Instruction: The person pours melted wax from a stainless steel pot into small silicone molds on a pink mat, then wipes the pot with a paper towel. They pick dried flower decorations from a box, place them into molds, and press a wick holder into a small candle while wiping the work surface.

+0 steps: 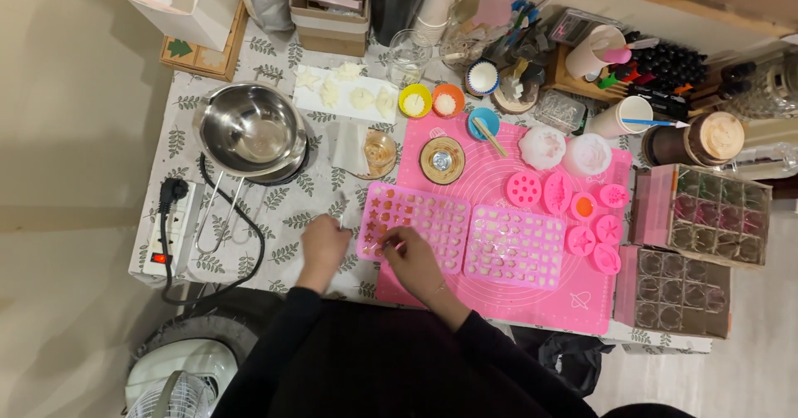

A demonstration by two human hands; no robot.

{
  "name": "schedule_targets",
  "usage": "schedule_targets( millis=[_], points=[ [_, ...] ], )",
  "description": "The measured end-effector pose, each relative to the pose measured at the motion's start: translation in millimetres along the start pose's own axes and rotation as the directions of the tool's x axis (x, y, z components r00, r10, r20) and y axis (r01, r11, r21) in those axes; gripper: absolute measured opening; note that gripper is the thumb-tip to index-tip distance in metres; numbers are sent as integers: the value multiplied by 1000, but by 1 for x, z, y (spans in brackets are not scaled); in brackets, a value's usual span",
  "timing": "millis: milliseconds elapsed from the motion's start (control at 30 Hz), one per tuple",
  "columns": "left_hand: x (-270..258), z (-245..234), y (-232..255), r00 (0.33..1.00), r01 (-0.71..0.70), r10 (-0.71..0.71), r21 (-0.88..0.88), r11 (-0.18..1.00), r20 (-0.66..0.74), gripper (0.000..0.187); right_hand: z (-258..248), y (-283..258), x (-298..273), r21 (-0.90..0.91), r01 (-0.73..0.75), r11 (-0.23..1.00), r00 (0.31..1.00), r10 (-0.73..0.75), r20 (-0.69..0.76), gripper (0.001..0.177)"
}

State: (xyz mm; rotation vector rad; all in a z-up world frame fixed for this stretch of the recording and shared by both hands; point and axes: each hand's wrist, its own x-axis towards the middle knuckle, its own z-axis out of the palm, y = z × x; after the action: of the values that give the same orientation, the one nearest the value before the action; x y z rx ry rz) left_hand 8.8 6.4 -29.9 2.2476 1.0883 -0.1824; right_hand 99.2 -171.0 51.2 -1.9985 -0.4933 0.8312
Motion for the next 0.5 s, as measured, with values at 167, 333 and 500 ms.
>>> schedule_targets(
  millis=[167,333,500],
  points=[
    [-19,-34,18,943,319,-160,-658,682,291,25,4,4,-6,38,116,993,981,-121,154,25],
    [-36,-50,69,993,97,5,-862,497,115,26,-3,-16,-11,242,-182,953,979,152,136,18],
    [-34,-63,114,986,133,38,-901,414,163,24,-20,-21,2,-329,261,907,935,-322,-146,16]
  ],
)
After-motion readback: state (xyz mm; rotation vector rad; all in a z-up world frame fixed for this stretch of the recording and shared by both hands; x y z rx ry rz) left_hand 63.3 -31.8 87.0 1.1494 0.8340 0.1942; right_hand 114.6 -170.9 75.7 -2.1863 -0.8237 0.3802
